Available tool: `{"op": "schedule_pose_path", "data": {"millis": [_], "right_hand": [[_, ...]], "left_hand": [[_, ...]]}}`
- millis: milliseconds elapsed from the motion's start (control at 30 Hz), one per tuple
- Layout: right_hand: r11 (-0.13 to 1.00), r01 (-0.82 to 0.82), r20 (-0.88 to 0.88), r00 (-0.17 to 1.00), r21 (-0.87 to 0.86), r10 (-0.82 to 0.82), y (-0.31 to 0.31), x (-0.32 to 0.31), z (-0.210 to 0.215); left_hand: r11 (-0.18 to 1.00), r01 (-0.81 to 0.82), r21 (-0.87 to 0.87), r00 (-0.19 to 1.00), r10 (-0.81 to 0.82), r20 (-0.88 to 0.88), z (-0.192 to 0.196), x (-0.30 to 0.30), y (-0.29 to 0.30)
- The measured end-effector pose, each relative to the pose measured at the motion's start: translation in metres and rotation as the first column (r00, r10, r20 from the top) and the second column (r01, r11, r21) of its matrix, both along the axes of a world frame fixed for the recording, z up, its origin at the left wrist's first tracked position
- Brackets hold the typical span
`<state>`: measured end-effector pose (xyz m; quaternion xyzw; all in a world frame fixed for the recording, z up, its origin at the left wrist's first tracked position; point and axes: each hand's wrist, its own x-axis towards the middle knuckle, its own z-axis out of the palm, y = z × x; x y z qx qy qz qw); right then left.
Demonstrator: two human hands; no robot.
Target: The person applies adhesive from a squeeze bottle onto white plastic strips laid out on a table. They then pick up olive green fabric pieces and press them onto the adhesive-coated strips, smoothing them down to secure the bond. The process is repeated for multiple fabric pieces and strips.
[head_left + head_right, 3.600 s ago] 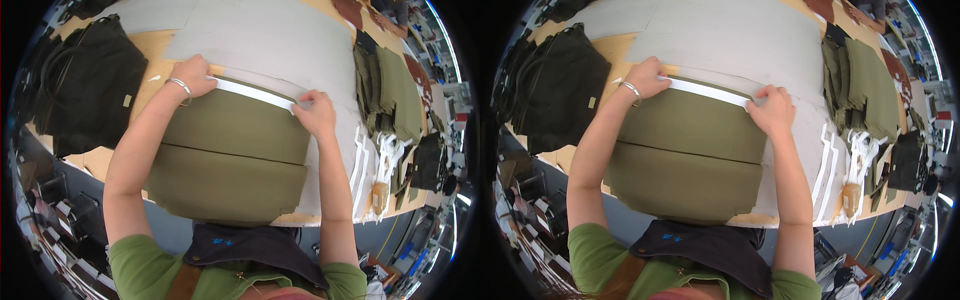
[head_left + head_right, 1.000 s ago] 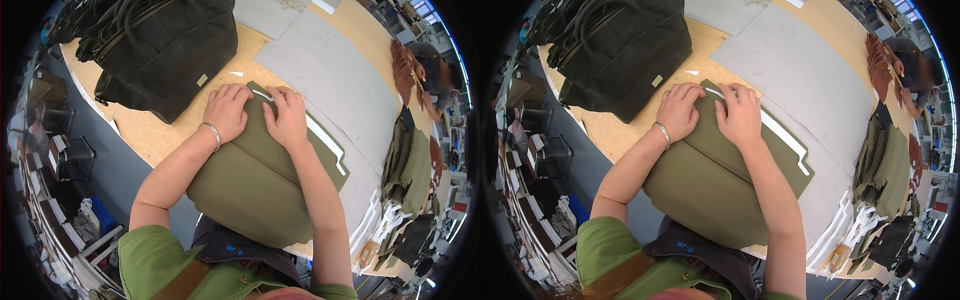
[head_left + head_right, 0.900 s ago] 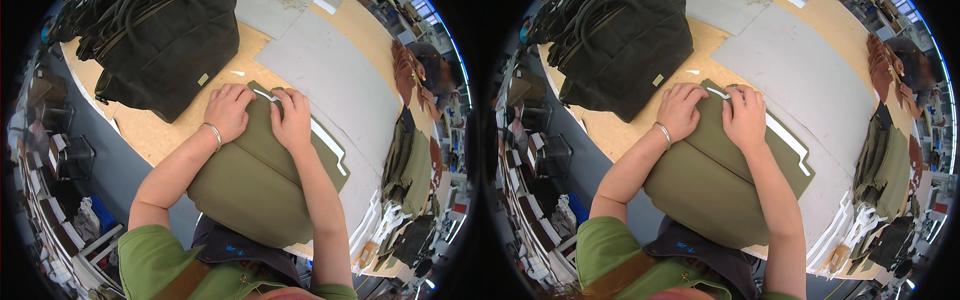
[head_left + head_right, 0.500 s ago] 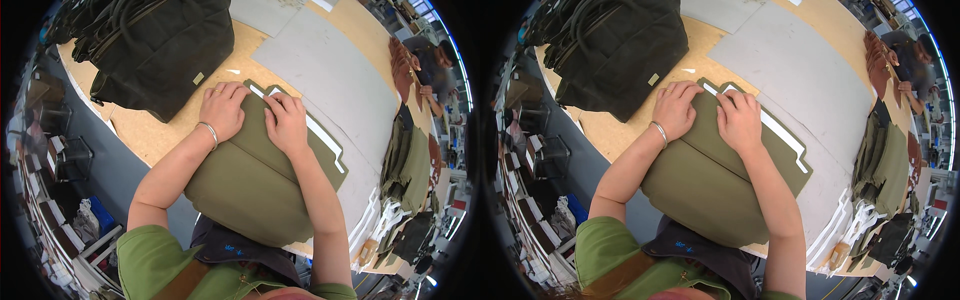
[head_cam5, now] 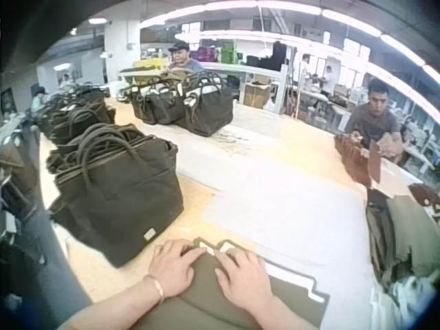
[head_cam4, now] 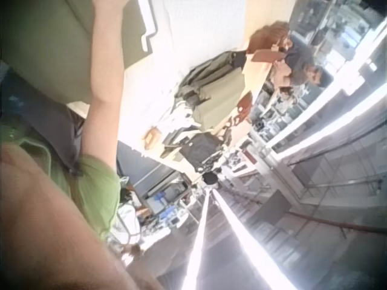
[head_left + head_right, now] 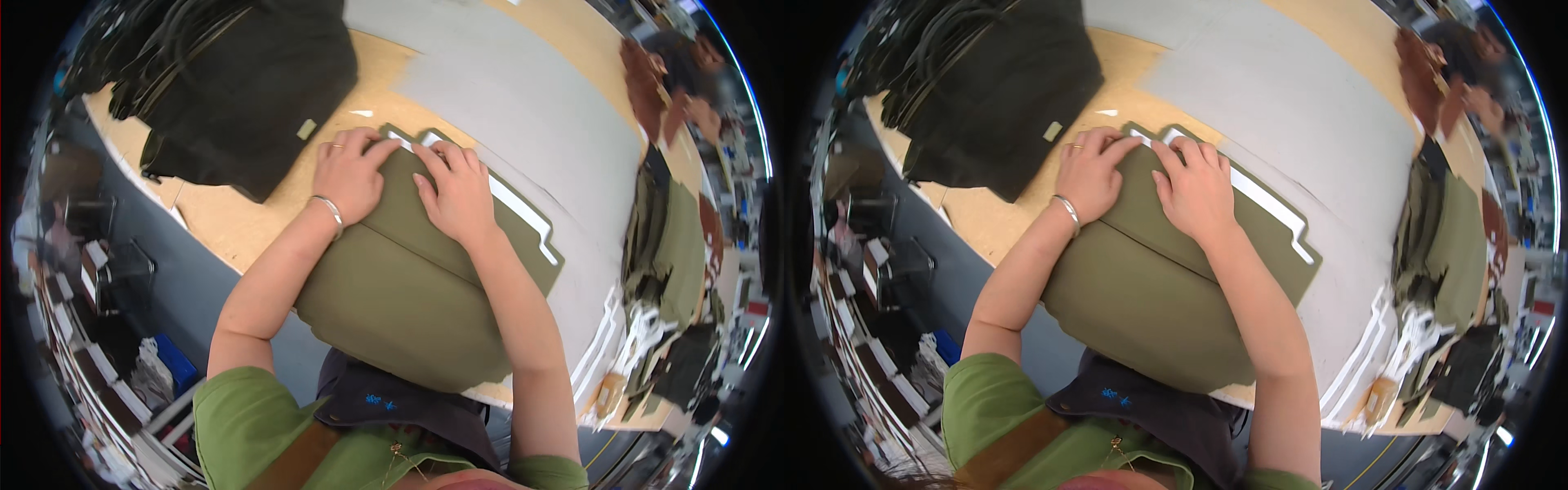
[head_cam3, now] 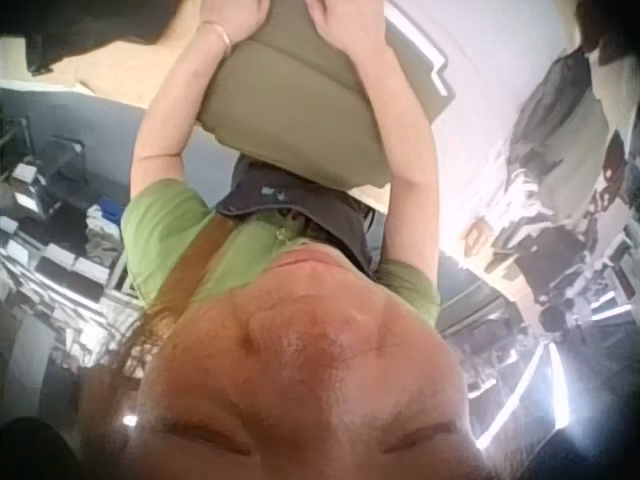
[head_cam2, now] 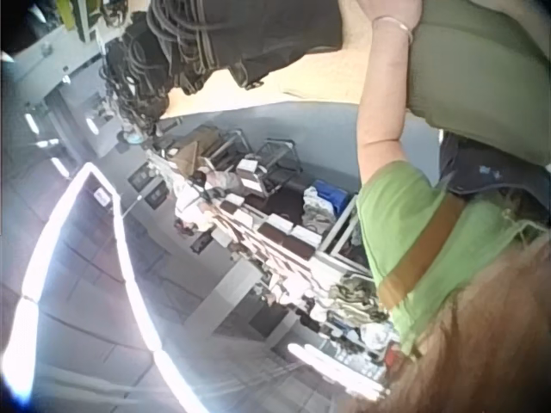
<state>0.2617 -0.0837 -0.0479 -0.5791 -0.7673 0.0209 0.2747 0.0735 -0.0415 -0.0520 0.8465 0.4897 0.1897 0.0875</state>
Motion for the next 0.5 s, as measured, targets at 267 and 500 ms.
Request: {"op": "schedule_pose_path", "data": {"millis": [267,500], "right_hand": [[0.898,0.407,-0.253,0.863,-0.167,-0.438,-0.106,0.153,0.048],[0.832,0.490,-0.316,0.771,-0.259,-0.553,-0.170,0.162,0.043]], "left_hand": [[0.950,0.309,0.044,0.947,-0.312,0.081,0.033,0.050,-0.017],[0.717,0.696,-0.043,0.708,-0.676,0.203,0.008,0.166,-0.055]]}}
